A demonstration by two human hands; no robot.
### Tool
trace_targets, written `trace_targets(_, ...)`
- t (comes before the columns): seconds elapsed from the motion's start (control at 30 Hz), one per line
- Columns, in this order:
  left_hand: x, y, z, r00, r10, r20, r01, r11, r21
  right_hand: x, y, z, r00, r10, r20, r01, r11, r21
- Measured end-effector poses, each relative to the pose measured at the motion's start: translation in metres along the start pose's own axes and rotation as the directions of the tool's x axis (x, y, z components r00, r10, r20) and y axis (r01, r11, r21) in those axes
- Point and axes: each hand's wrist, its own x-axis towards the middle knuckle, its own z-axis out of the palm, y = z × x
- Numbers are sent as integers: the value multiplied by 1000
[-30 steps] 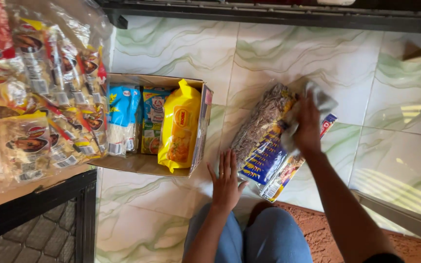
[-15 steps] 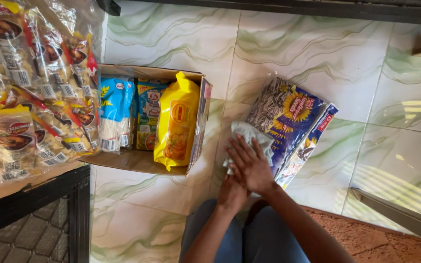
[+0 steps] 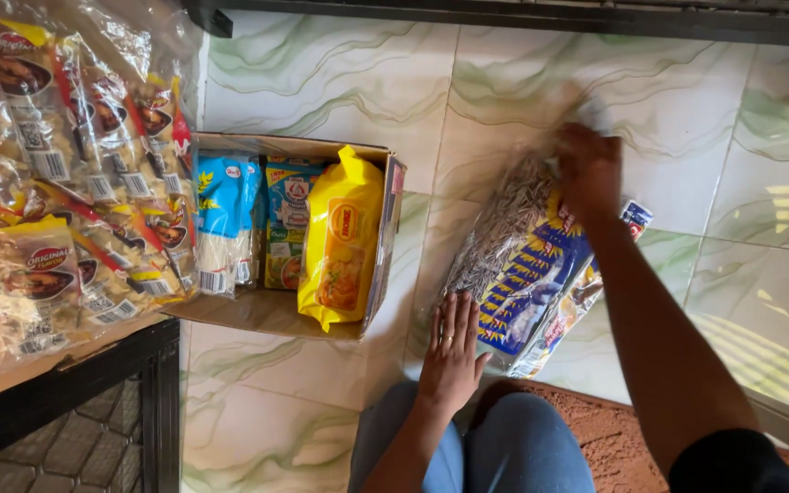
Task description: Organizing and cleaning snack packages on a shelf in a small store environment.
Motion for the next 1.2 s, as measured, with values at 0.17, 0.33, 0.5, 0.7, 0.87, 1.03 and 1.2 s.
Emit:
trace_targets(0.17,3,2,-1,999,25,-43,-24,999,27,-26,-39,-71,904,317,-289,-262,942,211)
trace_targets(0.33,-3,-2,9,999,37,-25,-38,999,-35,-114,-147,-59,986,162,-25,-158,980,120)
trace_targets(0.5,-2,-6,17,999,34,-5,-34,995,-90,-181,-192,-79,990,26,140,-31,999,33)
trace_targets(0.7,-2,-3,-5,997,53,-56,-54,998,-28,-212,-138,-102,894,-54,445,-199,842,501)
trace_targets(0.87,-12,-7,12,987,90,-130,-89,996,13,-176,-46,-77,980,-112,165,85,983,162)
trace_targets(1.03,-8,-2,-1,990,111,-84,-112,994,-7,-112,-40,-92,982,181,-57,-164,962,220)
trace_targets(1.2,-18,-10,34,986,136,-95,-146,984,-106,-111,-180,-98,999,25,46,-33,981,189)
